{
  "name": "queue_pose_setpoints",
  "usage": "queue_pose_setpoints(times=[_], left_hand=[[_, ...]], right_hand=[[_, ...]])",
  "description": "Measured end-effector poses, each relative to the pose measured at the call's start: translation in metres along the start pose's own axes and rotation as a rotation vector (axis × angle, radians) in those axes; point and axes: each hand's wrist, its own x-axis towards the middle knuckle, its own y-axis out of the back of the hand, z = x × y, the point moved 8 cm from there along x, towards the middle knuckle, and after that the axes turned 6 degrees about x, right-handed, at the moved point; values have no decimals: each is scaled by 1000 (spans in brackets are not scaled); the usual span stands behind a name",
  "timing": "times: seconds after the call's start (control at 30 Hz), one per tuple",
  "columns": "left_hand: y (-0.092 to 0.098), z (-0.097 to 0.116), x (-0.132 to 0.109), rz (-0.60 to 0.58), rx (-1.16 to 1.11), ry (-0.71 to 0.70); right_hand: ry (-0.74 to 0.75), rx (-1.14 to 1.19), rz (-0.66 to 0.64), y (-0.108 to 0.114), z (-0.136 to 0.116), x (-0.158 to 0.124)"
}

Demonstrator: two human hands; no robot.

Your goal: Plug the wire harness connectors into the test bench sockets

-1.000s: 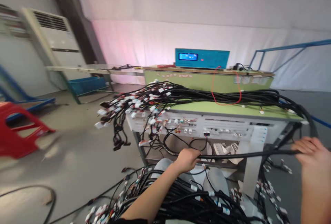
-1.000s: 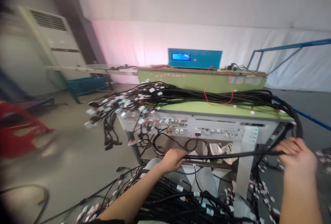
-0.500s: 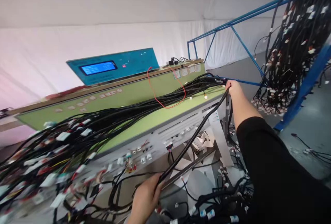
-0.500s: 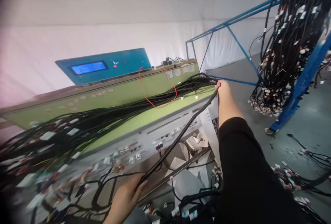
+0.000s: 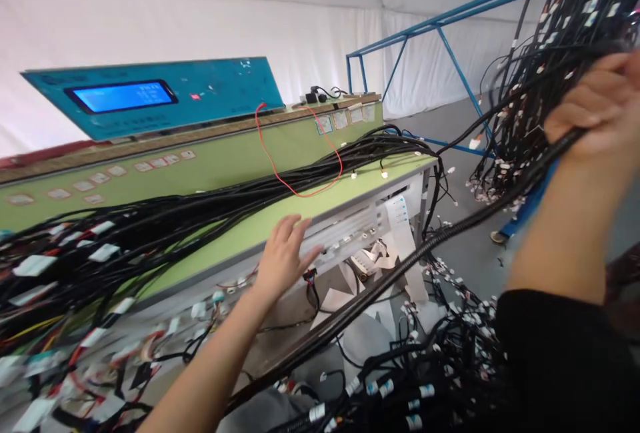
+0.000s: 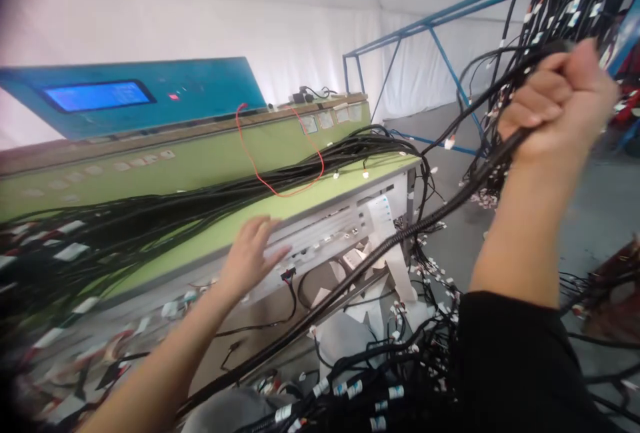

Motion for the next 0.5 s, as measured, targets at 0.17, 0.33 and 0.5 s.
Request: queue_pose_setpoints(times=[0.17, 0.33, 0.5], left_hand=[[-23, 42, 55, -45, -324, 111], [-82, 154, 7, -728, -1440, 543], [-79, 207, -4, -939, -2040, 852]], right_hand=[[-113, -93, 204, 16, 41, -126], [-461, -94, 101, -25, 171, -242], [-555, -212, -14, -71, 199, -317]])
